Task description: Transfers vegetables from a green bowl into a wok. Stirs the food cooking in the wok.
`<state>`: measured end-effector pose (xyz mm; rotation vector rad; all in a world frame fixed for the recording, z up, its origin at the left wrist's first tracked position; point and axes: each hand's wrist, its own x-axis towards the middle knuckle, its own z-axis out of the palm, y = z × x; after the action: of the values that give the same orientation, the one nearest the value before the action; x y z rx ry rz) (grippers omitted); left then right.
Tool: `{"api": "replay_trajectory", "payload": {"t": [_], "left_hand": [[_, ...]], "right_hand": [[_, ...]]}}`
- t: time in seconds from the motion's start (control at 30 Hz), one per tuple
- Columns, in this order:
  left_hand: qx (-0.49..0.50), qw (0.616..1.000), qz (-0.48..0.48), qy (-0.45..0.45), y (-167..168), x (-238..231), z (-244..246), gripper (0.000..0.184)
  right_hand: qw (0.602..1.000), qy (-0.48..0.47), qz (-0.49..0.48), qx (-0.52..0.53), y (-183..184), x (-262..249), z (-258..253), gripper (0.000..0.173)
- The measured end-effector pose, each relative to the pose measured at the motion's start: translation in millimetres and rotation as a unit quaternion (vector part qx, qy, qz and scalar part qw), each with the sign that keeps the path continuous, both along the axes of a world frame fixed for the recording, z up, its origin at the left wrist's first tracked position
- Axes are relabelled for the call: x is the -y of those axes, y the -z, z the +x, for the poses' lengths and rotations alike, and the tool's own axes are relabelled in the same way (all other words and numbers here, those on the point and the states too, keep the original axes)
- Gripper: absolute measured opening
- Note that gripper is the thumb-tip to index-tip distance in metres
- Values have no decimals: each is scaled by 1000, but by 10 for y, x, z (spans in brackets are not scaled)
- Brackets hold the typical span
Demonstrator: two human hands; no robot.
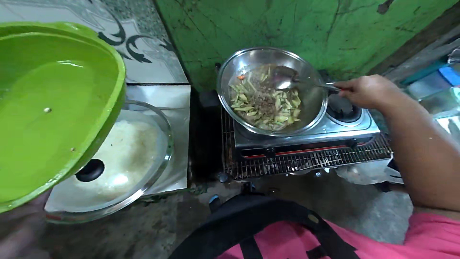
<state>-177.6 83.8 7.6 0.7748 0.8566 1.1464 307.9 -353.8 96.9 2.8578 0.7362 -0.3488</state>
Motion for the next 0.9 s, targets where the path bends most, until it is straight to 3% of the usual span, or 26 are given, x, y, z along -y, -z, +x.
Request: {"api": "replay_trajectory", "payload": {"t": [0.07, 0.17, 0.2, 0.23, 0.3, 0.47, 0.53, 0.6, 0.77, 0.9], "left_hand": [[23, 1000, -4, 14, 167, -142, -149, 22], [105, 989, 18, 105, 510, -421, -556, 30], [99, 991, 10, 89, 409, -304, -493, 29], [67, 997, -32, 0, 152, -56, -245, 23], [38, 995, -70, -55, -157, 230, -26, 20], [-25, 998, -58, -6, -280, 395, -90, 30], [-15, 998, -53, -11, -187, 328, -177, 31], [42, 995, -6, 92, 166, 11, -608, 38], [56, 998, -17, 28, 298, -38, -500, 34], [36, 998, -15, 52, 324, -34, -337, 32]], "right_hand": [[997, 56, -35, 38, 16, -25, 57, 36], [989, 112, -46, 85, 235, -165, 141, 31], [988, 119, -46, 88, 331, -233, 183, 31], [989, 121, -40, 79, 420, -307, 228, 32], [994, 102, -21, 39, 609, -470, 338, 37], [997, -8, 48, -65, 986, -880, 462, 40], [991, -44, 82, -99, 1106, -917, 510, 39], [986, -48, 107, -122, 1203, -883, 566, 36], [971, -60, 175, -150, 1113, -541, 500, 35], [976, -88, 155, -128, 779, -220, 301, 35]]}}
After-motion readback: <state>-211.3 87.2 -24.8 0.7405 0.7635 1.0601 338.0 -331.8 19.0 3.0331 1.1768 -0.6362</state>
